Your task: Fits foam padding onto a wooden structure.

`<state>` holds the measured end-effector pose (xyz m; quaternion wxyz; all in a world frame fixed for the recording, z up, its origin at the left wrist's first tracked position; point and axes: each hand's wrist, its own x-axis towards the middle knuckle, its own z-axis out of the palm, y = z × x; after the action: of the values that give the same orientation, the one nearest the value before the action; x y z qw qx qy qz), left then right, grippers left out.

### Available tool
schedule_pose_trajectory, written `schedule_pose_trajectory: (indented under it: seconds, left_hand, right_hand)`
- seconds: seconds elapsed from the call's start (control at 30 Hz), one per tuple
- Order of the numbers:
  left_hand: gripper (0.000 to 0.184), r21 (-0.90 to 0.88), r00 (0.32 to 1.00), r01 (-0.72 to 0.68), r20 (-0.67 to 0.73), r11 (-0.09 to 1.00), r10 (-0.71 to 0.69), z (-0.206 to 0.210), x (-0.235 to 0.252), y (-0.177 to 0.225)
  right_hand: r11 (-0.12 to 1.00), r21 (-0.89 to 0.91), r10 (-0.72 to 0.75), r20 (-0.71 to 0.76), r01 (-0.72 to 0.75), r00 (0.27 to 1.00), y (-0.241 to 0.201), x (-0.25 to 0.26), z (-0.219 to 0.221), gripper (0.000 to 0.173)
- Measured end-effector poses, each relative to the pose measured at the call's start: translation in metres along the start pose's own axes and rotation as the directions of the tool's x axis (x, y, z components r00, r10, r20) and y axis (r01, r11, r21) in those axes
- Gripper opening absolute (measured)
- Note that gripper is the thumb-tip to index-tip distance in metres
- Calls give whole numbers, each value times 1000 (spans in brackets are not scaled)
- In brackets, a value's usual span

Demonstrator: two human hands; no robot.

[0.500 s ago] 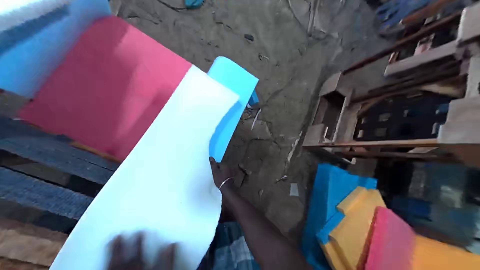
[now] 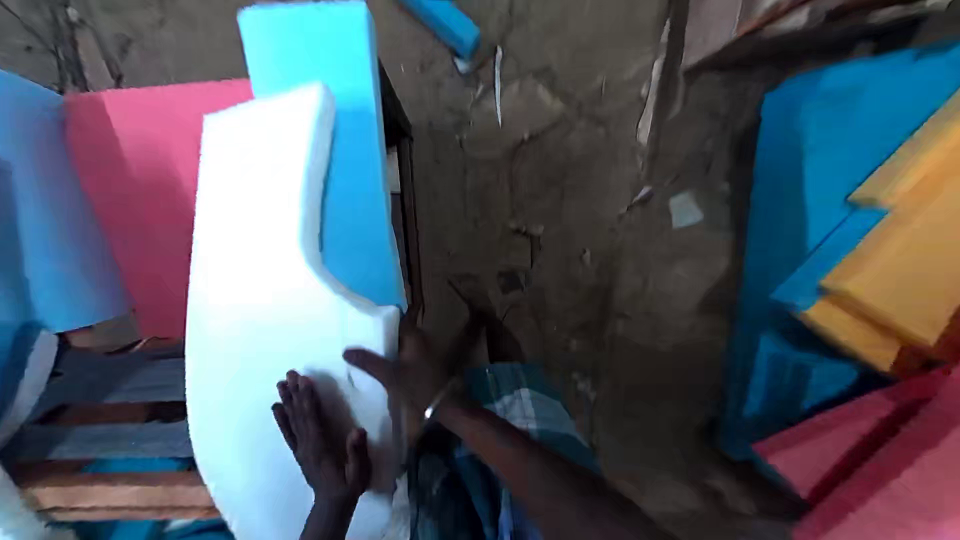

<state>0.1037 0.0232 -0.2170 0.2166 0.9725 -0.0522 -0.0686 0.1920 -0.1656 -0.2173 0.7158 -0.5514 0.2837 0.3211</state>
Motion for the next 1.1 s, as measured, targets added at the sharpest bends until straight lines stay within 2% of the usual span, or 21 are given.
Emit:
schedule_pose_trajectory:
  seconds: [0.07,0.13,0.23,0.3,0.4,0.5,0.67,0.77,0.87,0.93,1.0,1.03,1.1]
  left_hand:
    - [98,163,989,-15,144,986,-9,-2,10,9]
    - [98,311,960,-35,276,950,-55,4,24,18]
    - [90,502,880,-62,436,863,-190,25,39,29]
    - [90,561,873,-90,443,823,-206,33,42,29]
    - [98,571,865,-107,457,814,-207,31,39,28]
    - [98,517,825,-93,518,851,-225,34,52,16]
    - [100,504,724,-51,613,862,-316,16,62,16]
    - [95,545,680,-32,626,838,-381,27,63,26]
    - [97,548,644,-8,642,836,-415,30,65,24]
    - [99,509,670,22,631,860,-391,28,64,23]
    - [94,418,776,62,551,906,-307,18,49,20]
    - [90,368,842,76,474,927,-257,10,38,18]
    - [73,228,968,144,168,963,-185,-7,9,10]
  right_hand:
    - [992,-88,-91,-36,87,995,-1,17,-9,46]
    - [997,-59,-54,-135,47,989,21,34,-16,43]
    - [985,65,171,-314,-158,934,72,61,0,60]
    - [992,10,123,-385,-129,915,88,79,13,69]
    - [985,-125,70,-336,-119,939,93,80,9,76]
    - [937,-319,47,-283,-140,958,84,100,6,71]
    - [935,-243,159,-363,-258,918,83,97,18,72]
    - [900,-222,248,-446,-375,860,95,108,21,63]
    - [839,-321,307,-391,-440,868,91,117,26,62]
    - [820,-411,265,-345,-399,900,78,114,22,58]
    - [798,-504,177,-328,-331,928,69,96,21,60]
    - [790,-539,115,-341,-294,933,65,83,23,67]
    - [749,-633,-74,-371,-194,926,39,48,29,76]
